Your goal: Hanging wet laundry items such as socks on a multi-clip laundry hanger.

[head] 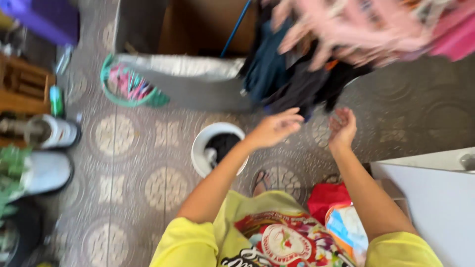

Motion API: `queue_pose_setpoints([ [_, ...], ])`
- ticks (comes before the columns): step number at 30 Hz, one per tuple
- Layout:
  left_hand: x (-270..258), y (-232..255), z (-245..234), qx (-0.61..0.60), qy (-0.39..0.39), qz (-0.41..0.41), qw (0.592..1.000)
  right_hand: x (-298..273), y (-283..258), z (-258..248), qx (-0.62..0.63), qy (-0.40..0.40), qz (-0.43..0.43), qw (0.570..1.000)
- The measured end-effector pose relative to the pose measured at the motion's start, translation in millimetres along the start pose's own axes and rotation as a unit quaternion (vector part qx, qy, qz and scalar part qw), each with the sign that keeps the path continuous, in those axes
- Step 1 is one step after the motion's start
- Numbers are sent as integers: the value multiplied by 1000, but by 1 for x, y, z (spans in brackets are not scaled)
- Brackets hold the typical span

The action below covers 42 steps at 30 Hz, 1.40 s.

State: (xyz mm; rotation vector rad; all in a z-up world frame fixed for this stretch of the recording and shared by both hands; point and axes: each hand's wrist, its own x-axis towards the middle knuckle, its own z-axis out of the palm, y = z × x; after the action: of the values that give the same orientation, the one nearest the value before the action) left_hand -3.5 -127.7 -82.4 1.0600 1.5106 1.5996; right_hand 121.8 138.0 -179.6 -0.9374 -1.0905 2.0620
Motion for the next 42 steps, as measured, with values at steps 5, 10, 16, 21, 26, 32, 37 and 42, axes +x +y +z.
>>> queue_pose_setpoints([
  [5, -59, -45, -83, -101, 104, -13, 989, -53, 84, 30, -100, 34, 95, 990],
  [10, -121, -41, -138, -49, 219, -24, 974, -86, 148, 91, -166, -46, 91, 981],
  [16, -197, -136, -187, 25, 326, -59, 943, -93, 276, 108, -307, -146, 47, 939],
  [21, -260, -224, -215, 127, 385, -133, 904, -80, 402, 87, -575, -231, -83, 780],
  [26, -321, -365, -223, 229, 416, -176, 862, -64, 508, 89, -632, -275, -56, 722],
  [32, -350, -485, -228, 310, 370, -290, 827, -37, 621, 110, -673, -326, -74, 660],
  [37, -349, -539, -220, 219, 313, -413, 826, -21, 674, 141, -753, -327, -85, 565],
  [42, -345, -538, -214, 272, 377, -358, 810, 8, 723, 144, -807, -348, -156, 451],
])
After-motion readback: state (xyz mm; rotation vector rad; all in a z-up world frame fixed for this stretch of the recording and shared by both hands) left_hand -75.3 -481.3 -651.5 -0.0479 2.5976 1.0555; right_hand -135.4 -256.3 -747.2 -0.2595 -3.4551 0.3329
